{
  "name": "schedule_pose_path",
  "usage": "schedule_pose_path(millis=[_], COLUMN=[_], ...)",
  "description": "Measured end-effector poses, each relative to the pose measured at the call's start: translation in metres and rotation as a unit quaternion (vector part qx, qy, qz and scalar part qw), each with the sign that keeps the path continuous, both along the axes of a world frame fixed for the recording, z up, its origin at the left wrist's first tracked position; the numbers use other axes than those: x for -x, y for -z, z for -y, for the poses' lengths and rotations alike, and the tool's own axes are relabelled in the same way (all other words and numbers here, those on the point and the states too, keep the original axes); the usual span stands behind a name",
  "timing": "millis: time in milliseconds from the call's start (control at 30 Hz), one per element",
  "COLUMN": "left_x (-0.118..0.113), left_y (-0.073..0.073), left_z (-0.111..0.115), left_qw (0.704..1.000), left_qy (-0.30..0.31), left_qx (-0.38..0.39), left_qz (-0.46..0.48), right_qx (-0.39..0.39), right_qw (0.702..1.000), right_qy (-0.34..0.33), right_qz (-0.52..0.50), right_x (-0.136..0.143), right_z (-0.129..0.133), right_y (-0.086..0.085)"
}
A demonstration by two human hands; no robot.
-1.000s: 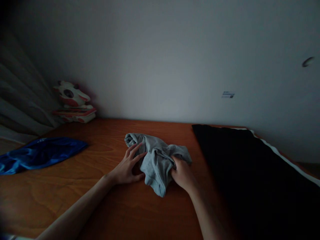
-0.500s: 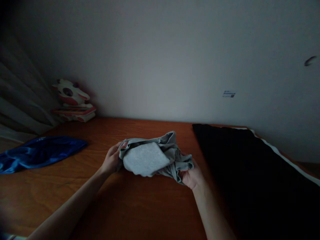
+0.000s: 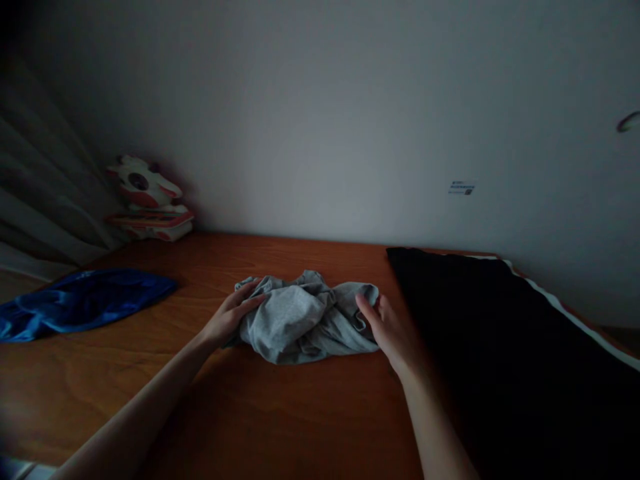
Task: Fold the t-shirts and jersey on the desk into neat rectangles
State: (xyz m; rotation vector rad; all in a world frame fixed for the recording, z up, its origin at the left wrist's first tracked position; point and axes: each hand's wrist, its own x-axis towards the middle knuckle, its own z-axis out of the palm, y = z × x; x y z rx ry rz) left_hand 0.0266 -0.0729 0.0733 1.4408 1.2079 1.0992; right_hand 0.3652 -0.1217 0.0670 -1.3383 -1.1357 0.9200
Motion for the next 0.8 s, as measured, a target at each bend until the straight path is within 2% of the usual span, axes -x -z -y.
schedule_pose_path(millis=[133,233,300,367,467,567,667,733,800], left_x=[-0.003,0.001,0.005,0.009,0.013,0.017,0.024,0.028,0.031], left_y=[0.001,-0.002,-0.004,-0.004,0.003,0.013,0.022,0.025,0.026], left_z=[0.001,0.003,0.004,0.003,-0.005,-0.015,-0.021,-0.021,-0.019], left_qw=[0.999,0.994,0.987,0.98,0.98,0.992,0.984,0.972,0.967], left_qy=[0.03,0.043,0.051,0.051,0.003,-0.081,-0.132,-0.109,-0.046], left_qx=[0.012,0.023,0.026,0.027,0.019,-0.025,-0.082,-0.098,-0.108], left_qz=[0.041,0.097,0.147,0.191,0.197,0.097,-0.089,-0.185,-0.225], right_qx=[0.029,0.03,0.012,-0.033,-0.087,-0.059,-0.05,-0.114,-0.193], right_qw=[0.998,0.997,0.998,0.993,0.976,0.972,0.951,0.918,0.89], right_qy=[-0.055,-0.072,-0.033,0.045,0.147,0.224,0.258,0.253,0.217], right_qz=[0.001,-0.01,-0.049,-0.103,-0.134,-0.046,0.161,0.282,0.352], right_x=[0.02,0.023,0.016,0.001,-0.028,-0.057,-0.071,-0.068,-0.055], right_z=[0.007,0.007,0.005,0.002,-0.004,-0.006,-0.006,-0.005,-0.001], right_y=[0.0,-0.002,-0.003,-0.004,0.001,0.015,0.026,0.027,0.022])
